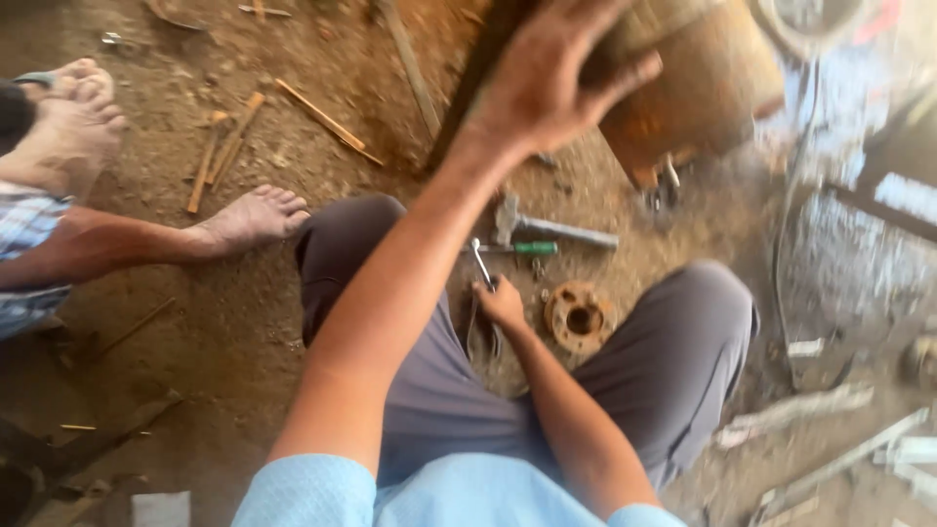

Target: The person sits on the ground holding a rusty cylindrical pump housing and repeatedly strikes it with a hammer to loosen a stuck end cap, then pries at the cap by hand. They later hold the pump body while hammering a flange piece alongside other workers.

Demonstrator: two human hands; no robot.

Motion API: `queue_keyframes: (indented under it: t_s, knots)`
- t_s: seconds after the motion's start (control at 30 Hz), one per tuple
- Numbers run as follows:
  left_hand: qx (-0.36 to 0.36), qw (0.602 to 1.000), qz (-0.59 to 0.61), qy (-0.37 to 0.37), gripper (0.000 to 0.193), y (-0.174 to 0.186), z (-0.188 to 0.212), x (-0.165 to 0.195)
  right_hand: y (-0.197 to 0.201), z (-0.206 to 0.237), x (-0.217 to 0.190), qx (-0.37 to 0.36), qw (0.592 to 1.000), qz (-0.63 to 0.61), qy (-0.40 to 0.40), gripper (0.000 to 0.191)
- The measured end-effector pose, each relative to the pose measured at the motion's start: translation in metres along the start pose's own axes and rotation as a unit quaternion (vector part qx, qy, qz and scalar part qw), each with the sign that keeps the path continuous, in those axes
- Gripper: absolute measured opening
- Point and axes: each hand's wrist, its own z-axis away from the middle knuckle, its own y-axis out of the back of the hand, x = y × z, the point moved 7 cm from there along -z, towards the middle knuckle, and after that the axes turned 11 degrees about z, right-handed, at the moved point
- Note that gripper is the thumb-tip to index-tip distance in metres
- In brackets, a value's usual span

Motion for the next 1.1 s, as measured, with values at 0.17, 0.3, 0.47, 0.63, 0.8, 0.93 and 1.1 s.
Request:
queue_keyframes:
  t_s: [0.17,0.3,0.47,0.63,0.8,0.93,1.1]
  knots:
    - [0.032,0.999,0.01,-0.027,0.075,0.003,-0.001,-0.015,0.002,0.003,-0.013,0.094,0.994,-0.047,0.035,0.048]
    - [0.057,0.996,-0.027,-0.065,0.086,0.027,-0.003,0.016,0.005,-0.017,0.002,0.097,0.989,-0.104,0.042,0.047]
    - [-0.166,0.967,0.13,0.146,0.068,0.048,0.047,0.027,0.038,-0.077,0.031,0.194,0.971,0.041,0.131,0.059]
    - [-0.163,0.894,0.127,0.398,0.058,0.104,0.132,-0.113,0.037,-0.129,0.036,0.143,0.949,0.209,0.185,0.08]
    - [-0.201,0.855,-0.116,0.464,0.052,0.054,0.228,-0.176,0.033,-0.126,-0.011,0.108,0.932,0.199,0.284,0.099]
    - [-0.209,0.862,-0.146,0.438,0.047,0.001,0.242,-0.181,0.039,-0.128,-0.016,0.106,0.926,0.301,0.203,0.103]
    - [-0.143,0.878,-0.237,0.39,0.014,-0.003,0.229,-0.182,0.038,-0.136,-0.012,0.085,0.949,0.237,0.189,0.096]
